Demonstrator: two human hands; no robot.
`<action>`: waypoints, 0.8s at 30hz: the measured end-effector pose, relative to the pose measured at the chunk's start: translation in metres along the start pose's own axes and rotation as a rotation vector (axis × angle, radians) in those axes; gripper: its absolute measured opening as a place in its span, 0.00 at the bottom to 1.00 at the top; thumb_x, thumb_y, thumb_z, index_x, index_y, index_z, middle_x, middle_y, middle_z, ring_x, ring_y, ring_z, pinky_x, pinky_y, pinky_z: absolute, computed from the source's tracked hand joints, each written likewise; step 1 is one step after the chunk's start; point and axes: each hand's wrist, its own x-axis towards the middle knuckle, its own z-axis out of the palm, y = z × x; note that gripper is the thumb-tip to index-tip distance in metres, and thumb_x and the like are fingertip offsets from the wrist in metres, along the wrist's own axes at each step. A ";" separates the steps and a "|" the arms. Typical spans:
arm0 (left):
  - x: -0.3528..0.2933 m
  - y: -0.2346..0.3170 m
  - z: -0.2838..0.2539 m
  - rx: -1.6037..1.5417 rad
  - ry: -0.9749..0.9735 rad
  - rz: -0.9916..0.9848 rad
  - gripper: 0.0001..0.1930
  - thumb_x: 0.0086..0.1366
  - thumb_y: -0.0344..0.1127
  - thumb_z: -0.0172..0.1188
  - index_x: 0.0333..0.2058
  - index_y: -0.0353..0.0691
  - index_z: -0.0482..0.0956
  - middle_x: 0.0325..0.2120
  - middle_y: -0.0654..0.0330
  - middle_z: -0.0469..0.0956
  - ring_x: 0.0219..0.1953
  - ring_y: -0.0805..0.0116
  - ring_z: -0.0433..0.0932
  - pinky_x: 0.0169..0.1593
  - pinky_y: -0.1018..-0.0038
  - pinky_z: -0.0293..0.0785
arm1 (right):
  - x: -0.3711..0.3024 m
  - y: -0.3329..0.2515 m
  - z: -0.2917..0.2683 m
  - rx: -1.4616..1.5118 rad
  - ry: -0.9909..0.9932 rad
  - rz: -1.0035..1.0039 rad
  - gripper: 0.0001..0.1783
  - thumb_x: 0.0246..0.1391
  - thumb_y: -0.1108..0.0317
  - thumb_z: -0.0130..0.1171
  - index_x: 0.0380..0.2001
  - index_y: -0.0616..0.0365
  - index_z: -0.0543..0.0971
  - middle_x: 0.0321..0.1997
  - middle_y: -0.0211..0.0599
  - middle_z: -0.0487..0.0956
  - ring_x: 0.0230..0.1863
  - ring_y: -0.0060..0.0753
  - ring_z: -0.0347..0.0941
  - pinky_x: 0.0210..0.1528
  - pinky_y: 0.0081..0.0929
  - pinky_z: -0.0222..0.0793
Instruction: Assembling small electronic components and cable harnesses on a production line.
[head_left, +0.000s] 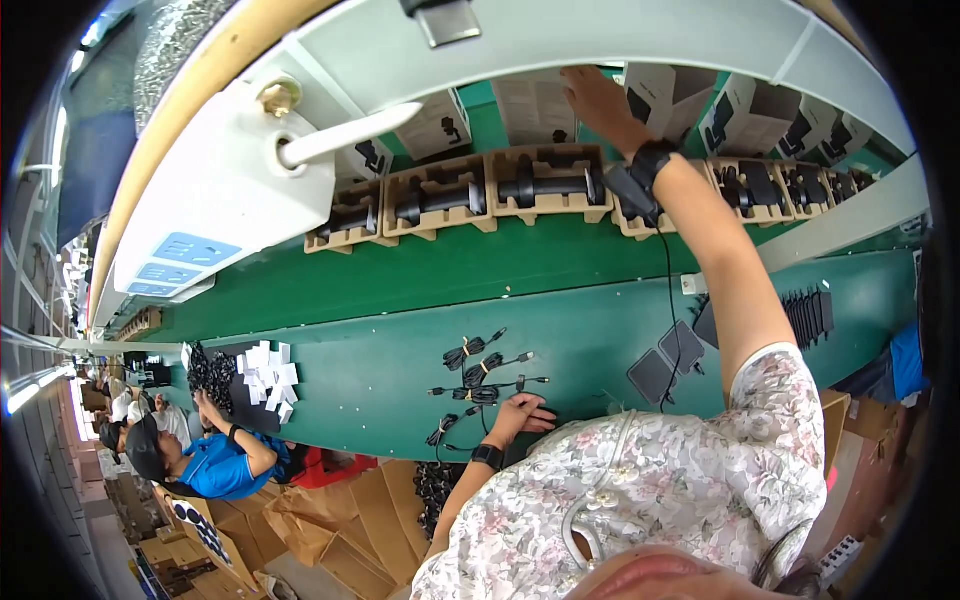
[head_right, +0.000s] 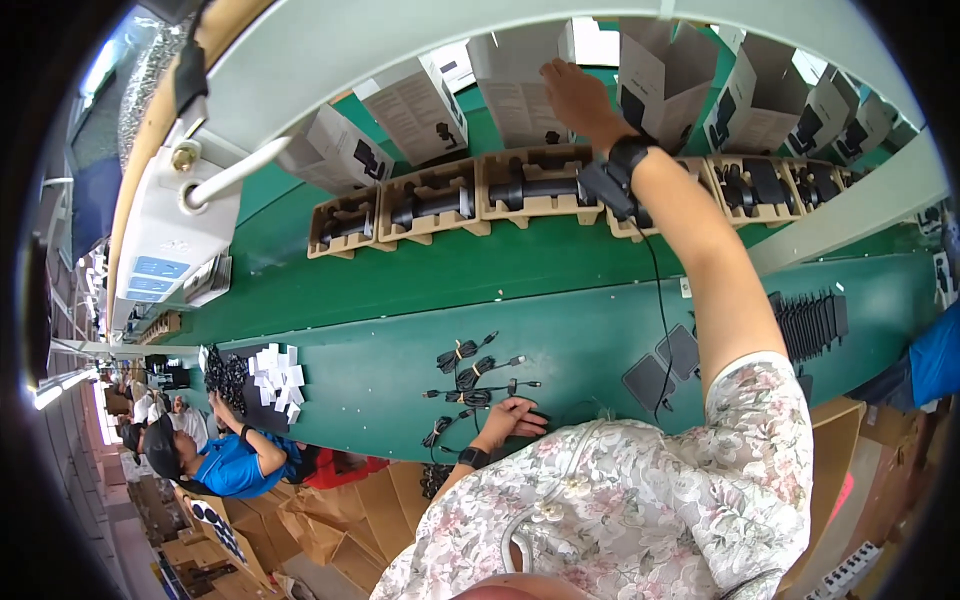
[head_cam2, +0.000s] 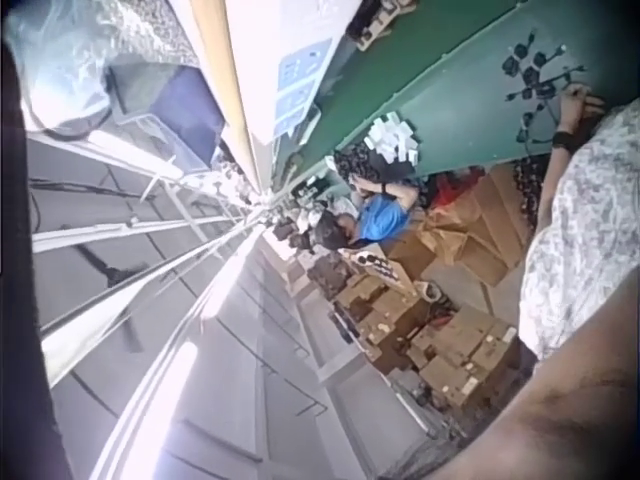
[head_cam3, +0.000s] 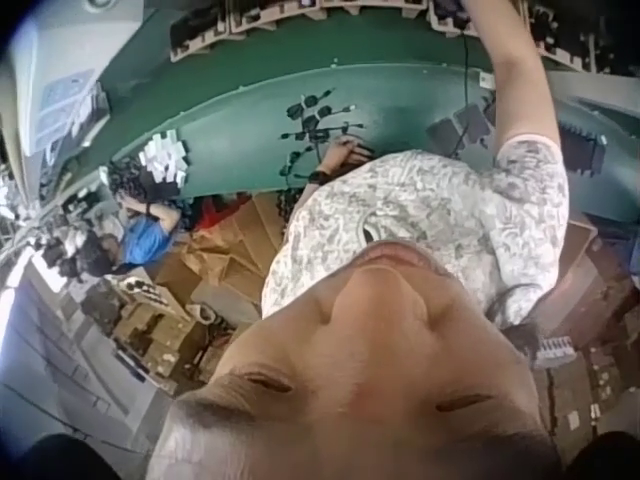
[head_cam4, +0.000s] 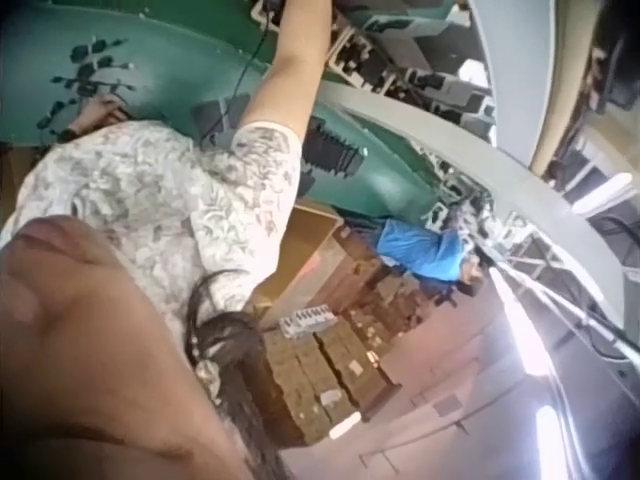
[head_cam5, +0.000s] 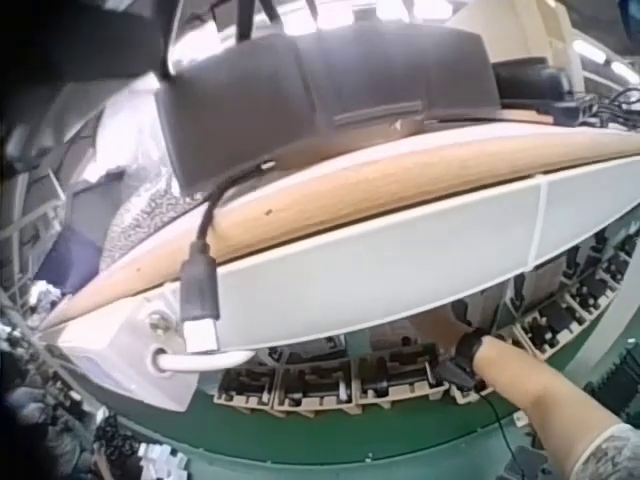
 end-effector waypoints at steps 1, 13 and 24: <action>0.000 0.000 0.002 0.006 -0.001 0.007 0.10 0.67 0.35 0.43 0.41 0.35 0.66 0.32 0.45 0.78 0.30 0.55 0.80 0.31 0.71 0.78 | -0.001 -0.001 -0.002 -0.036 -0.100 0.009 0.15 0.53 0.67 0.50 0.44 0.58 0.66 0.52 0.39 0.66 0.49 0.43 0.66 0.44 0.40 0.68; 0.000 -0.004 0.008 0.045 0.017 0.007 0.11 0.67 0.36 0.44 0.41 0.35 0.67 0.33 0.46 0.78 0.30 0.57 0.80 0.34 0.71 0.78 | 0.025 -0.017 -0.002 -0.163 -0.653 0.142 0.18 0.51 0.69 0.46 0.48 0.56 0.67 0.46 0.42 0.72 0.52 0.42 0.65 0.55 0.56 0.52; 0.004 0.010 0.003 0.034 0.022 -0.110 0.12 0.66 0.38 0.47 0.41 0.36 0.68 0.32 0.45 0.78 0.30 0.53 0.80 0.32 0.69 0.78 | -0.182 -0.039 -0.053 0.299 -0.127 0.183 0.12 0.48 0.74 0.52 0.38 0.56 0.71 0.44 0.38 0.70 0.47 0.43 0.66 0.48 0.35 0.61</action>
